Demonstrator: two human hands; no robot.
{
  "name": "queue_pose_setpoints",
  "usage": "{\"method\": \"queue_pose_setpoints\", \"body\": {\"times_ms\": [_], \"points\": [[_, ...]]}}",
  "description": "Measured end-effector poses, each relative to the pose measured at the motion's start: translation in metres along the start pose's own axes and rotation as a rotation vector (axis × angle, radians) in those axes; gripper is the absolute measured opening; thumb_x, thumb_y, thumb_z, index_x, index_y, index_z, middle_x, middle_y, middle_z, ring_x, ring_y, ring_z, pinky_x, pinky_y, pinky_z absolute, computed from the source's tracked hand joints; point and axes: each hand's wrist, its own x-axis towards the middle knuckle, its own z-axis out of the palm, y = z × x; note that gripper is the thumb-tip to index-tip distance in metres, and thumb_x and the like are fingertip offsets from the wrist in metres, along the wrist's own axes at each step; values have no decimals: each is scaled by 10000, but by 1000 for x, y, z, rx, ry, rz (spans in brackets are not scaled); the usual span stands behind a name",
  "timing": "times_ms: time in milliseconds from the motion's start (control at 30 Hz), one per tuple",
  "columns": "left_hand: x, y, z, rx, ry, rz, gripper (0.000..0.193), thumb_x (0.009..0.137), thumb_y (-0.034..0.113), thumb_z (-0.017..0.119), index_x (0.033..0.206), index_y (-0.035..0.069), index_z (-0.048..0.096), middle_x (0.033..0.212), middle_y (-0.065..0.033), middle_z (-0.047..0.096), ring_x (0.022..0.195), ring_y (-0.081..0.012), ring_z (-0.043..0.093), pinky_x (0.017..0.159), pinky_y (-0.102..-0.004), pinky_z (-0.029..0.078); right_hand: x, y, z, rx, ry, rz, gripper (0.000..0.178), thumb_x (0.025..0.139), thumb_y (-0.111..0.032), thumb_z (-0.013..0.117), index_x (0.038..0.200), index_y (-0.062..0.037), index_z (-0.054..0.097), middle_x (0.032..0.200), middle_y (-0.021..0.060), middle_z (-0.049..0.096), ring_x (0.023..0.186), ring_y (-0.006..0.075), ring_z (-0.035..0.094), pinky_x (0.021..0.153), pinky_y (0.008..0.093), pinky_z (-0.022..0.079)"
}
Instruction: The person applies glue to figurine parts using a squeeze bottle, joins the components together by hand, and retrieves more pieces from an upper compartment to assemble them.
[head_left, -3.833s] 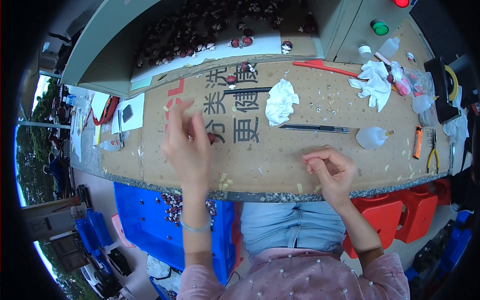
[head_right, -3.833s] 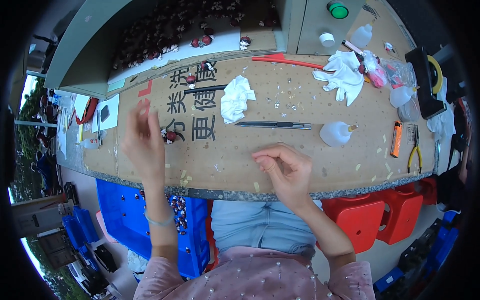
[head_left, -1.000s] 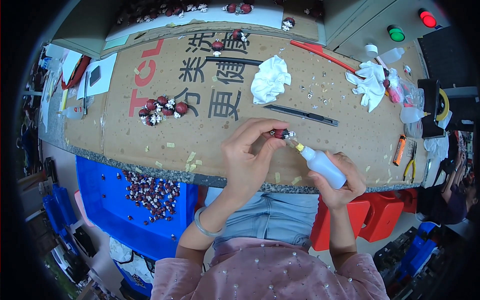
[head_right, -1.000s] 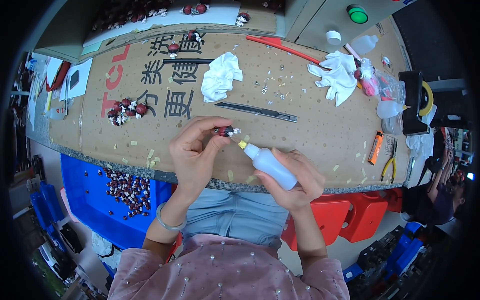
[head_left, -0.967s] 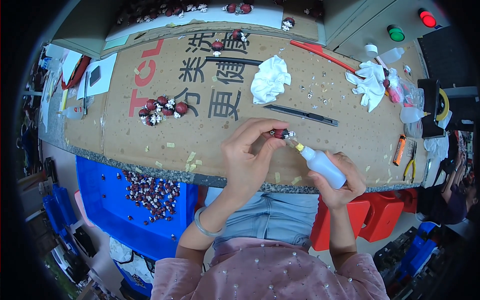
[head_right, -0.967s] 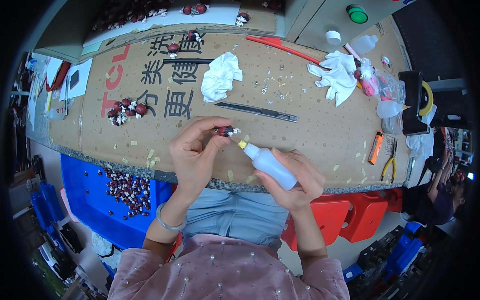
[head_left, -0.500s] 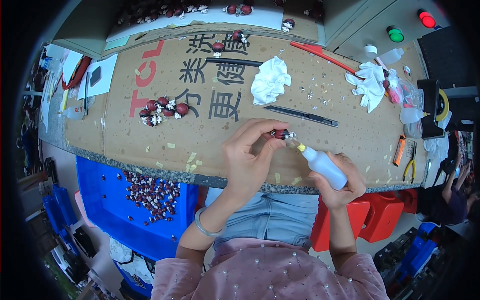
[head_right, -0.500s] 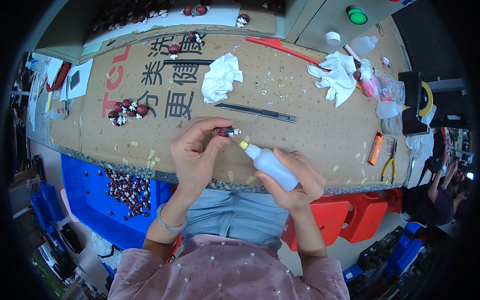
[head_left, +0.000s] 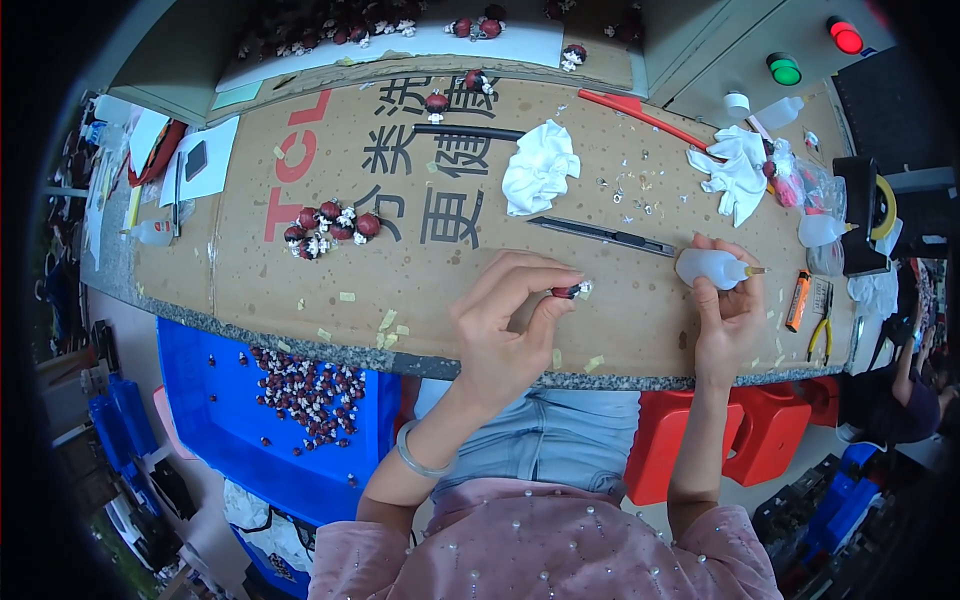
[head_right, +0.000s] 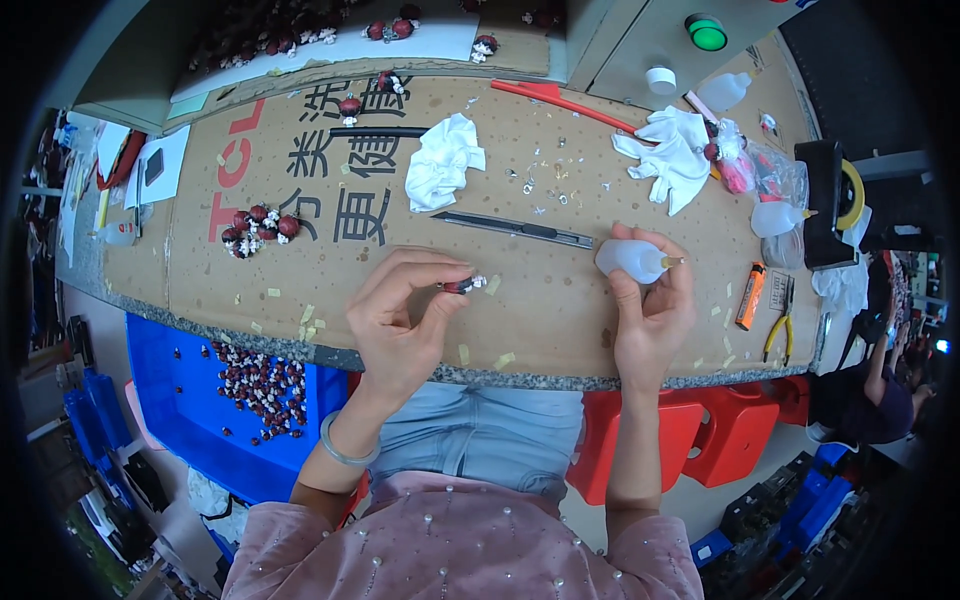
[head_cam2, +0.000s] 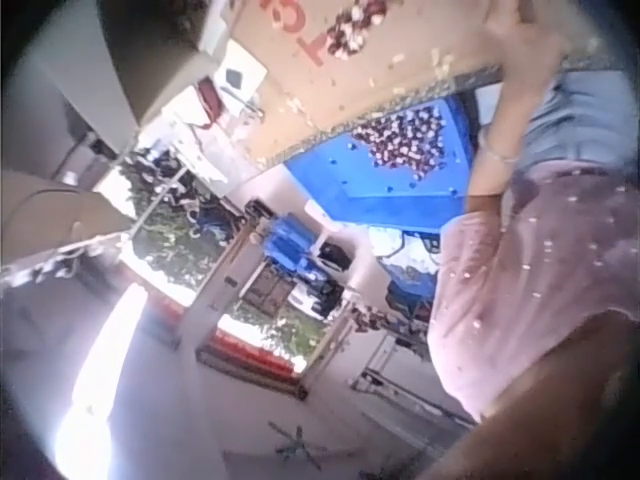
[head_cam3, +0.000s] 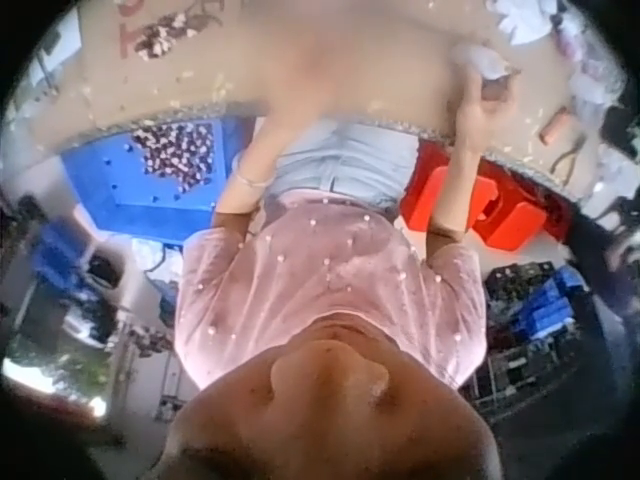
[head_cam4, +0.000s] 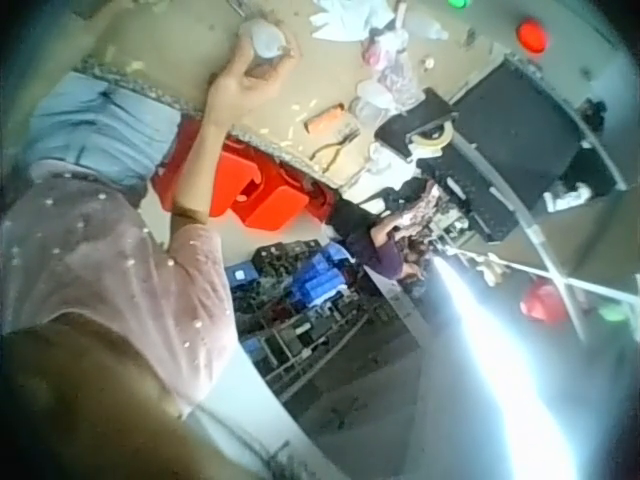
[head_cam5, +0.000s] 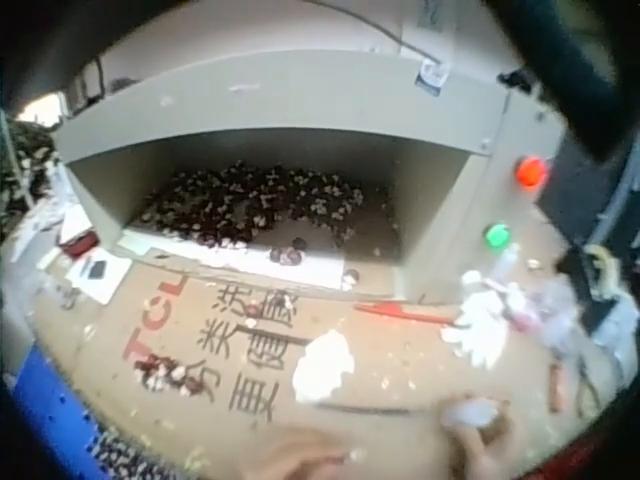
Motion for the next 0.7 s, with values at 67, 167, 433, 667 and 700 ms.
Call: {"method": "queue_pose_setpoints", "body": {"times_ms": [67,167,433,667,700], "points": [[0,1,0,16,-10,2,222,647,-126,656,835,-7,661,812,-112,639,742,-207,611,651,-280,496,1,3,0,22,0,9,351,815,43,603,1142,38,476,1120,196,598,1031,187,567,910,300,440],[0,2,0,12,-6,-1,220,648,-128,650,832,-8,660,815,-113,636,736,-203,604,648,-279,496,0,4,1,24,-12,3,373,811,51,603,1160,35,471,1132,187,593,1040,184,561,906,295,441],[0,2,0,-16,1,-4,216,644,-126,644,826,-10,657,819,-116,633,738,-210,603,649,-273,492,1,0,0,-47,-39,6,525,775,60,645,1248,25,420,1189,180,556,1051,174,538,935,286,409],[-1,0,-2,-46,8,-5,211,642,-121,645,820,-9,657,824,-119,634,747,-218,606,672,-277,485,0,4,-2,-67,-53,-83,660,757,19,676,1323,24,337,1295,201,467,1127,202,506,948,327,418],[-1,1,-2,-47,6,-4,211,642,-121,645,820,-9,657,824,-119,634,747,-218,606,672,-277,485,0,5,-2,-69,-20,-146,648,765,6,657,1327,23,333,1308,203,453,1156,212,481,962,337,398]]}}
